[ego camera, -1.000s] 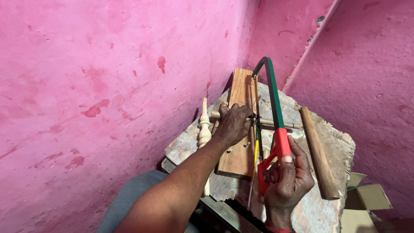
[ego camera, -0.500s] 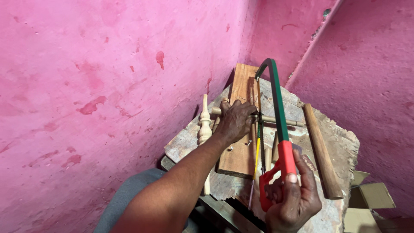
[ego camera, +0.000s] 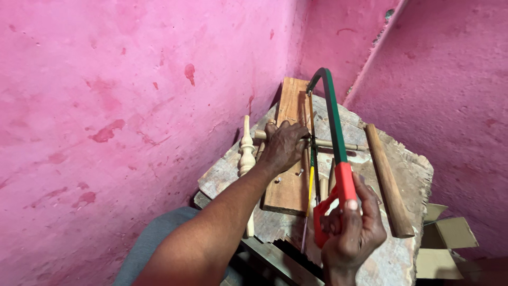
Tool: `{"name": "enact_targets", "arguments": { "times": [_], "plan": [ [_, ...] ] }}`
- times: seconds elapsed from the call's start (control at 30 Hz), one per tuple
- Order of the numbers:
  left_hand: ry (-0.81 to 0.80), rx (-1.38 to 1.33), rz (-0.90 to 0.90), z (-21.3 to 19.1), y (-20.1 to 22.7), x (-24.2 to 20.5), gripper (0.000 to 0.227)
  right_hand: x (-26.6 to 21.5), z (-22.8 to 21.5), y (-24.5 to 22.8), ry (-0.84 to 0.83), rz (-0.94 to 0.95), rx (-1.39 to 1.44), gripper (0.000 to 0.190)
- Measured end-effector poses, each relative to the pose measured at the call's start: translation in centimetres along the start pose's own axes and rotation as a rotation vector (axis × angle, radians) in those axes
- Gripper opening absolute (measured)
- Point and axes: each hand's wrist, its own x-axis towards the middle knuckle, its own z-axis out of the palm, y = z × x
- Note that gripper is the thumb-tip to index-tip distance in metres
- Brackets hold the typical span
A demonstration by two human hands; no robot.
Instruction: The person uses a hand saw to cut a small wooden dowel resting on a wooden board. The person holds the dowel steady with their left hand while sawing with their right hand.
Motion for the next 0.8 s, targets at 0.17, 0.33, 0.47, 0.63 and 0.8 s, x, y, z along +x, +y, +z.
{"name": "enact_targets", "arguments": {
  "times": [0.17,0.33,0.47,0.63,0.8],
  "plan": [
    [-0.014,0.014,-0.005,0.3,-0.3,0.1,0.024,-1.4,-1.2,-0.4,-0.013,0.056,0.010,0.047],
    [0.055,-0.010,0.068,0.5,-1.0,0.0,0.031,0.5,0.5,0.7,-0.020,-0.034,-0.012,0.044],
    [0.004,-0.005,-0.013,0.9,-1.1,0.4,0.031,1.8,1.5,1.7,-0.034,0.025,0.028,0.045],
    [0.036,-0.001,0.018,0.8,-1.0,0.5,0.032,1.7,1.0,1.8,-0.050,-0.012,0.038,0.045],
    [0.034,0.012,0.023,0.7,-0.7,0.4,0.025,0.0,0.0,0.6,-0.023,-0.009,-0.005,0.045]
  ]
}}
